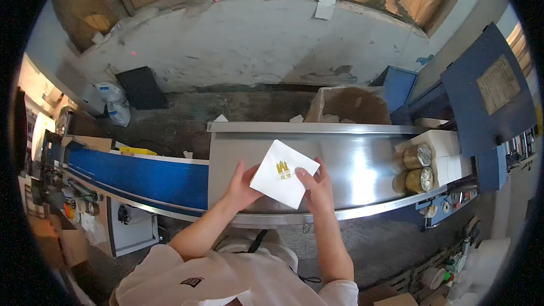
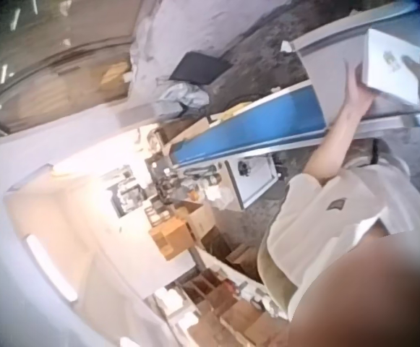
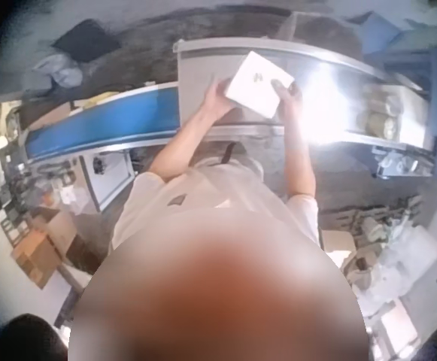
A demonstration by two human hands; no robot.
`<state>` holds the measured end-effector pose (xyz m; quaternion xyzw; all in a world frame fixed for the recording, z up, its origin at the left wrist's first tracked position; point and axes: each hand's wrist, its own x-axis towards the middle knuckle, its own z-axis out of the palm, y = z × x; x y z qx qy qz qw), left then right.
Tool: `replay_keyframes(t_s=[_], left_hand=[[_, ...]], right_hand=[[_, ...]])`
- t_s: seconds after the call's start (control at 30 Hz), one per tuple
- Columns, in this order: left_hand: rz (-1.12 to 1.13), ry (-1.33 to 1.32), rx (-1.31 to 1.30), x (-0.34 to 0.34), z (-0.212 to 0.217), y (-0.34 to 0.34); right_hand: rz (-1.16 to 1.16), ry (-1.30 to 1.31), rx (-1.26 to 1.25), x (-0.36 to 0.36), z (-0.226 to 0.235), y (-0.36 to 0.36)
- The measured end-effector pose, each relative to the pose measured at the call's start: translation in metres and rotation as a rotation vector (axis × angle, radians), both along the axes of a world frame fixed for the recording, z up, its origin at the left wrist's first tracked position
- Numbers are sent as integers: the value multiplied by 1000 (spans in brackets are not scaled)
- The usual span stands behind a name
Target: Organizing and placing stacks of paper napkins onto a conveyor belt for packaging.
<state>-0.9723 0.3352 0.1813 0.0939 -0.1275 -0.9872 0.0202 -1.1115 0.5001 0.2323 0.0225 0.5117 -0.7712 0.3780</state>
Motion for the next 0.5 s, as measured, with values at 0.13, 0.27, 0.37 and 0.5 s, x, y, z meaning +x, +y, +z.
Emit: replay_keyframes(t_s=[0.13,0.27,0.37,0.5], left_hand=[[266,-168,-373,36,1,8],[334,-451,-753,71,28,-4],[377,-441,-741,104,58,-24],[505,-427,-933,187,40,-57]], right_hand=[[29,81,51,20,1,-19],[145,189,43,53,-10,-42],[201,58,-274,65,-24,-57],[429,92,-163,129,-12,-111]])
